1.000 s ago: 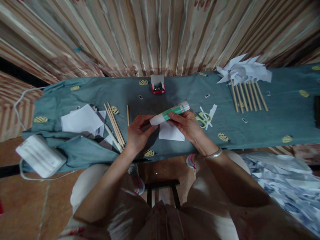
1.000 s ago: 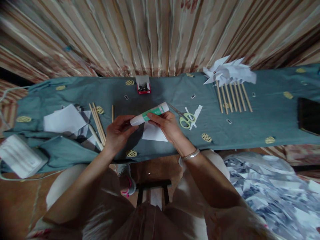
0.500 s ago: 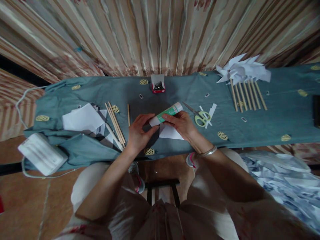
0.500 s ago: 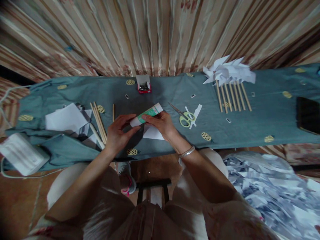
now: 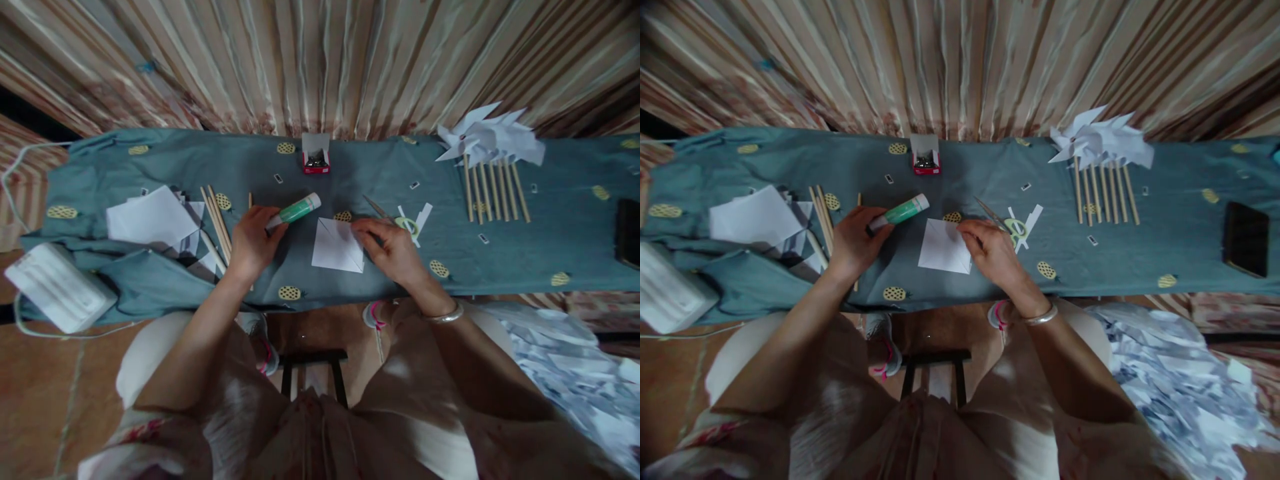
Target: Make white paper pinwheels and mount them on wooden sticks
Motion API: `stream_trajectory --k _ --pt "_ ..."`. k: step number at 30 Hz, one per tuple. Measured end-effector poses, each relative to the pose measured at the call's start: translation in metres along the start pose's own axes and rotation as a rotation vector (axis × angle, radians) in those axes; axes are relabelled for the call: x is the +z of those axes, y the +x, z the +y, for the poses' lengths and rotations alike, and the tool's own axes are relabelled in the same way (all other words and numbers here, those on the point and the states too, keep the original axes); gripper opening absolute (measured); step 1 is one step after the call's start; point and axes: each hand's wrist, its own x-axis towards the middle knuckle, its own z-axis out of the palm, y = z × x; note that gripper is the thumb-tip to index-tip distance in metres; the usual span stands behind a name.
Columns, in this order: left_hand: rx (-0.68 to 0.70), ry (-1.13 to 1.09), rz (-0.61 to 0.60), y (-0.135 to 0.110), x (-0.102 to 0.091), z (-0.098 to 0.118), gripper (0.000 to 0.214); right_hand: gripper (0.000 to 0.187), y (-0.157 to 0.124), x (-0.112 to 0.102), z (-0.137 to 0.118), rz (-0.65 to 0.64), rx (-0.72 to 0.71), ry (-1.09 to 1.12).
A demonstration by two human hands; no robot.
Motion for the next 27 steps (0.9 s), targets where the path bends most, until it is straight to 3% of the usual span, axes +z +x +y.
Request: stream_trajectory --k 3,5,9,14,24,27 --pt "0.125 0.018 0.007 -0.004 0.002 0.009 0.043 0.024 -0.009 -0.003 0.002 -0.049 -0.069 -0.071" --pt "0.251 0.032 -0.068 -0.012 0.009 0.024 0.052 0.026 -0.013 -0.002 0.004 -0.07 -0.092 -0.093" --pt "0.49 0.136 -0.307 -0.031 0.03 0.052 0.034 0.03 -0.018 0.002 0.006 -0.078 -0.105 -0.109" --pt "0.53 0.209 -0.419 -0.039 0.042 0.064 0.023 0.033 -0.02 0.002 0.007 -0.109 -0.111 -0.107" --pt "0.557 0.224 -0.388 -0.039 0.037 0.068 0.023 0.045 -0.025 -0.009 0.008 -0.2 -0.04 0.005" --pt "0.555 0.226 -0.377 -0.043 0.034 0.068 0.023 0.04 -0.029 -0.012 0.007 -0.245 0.0 0.073"
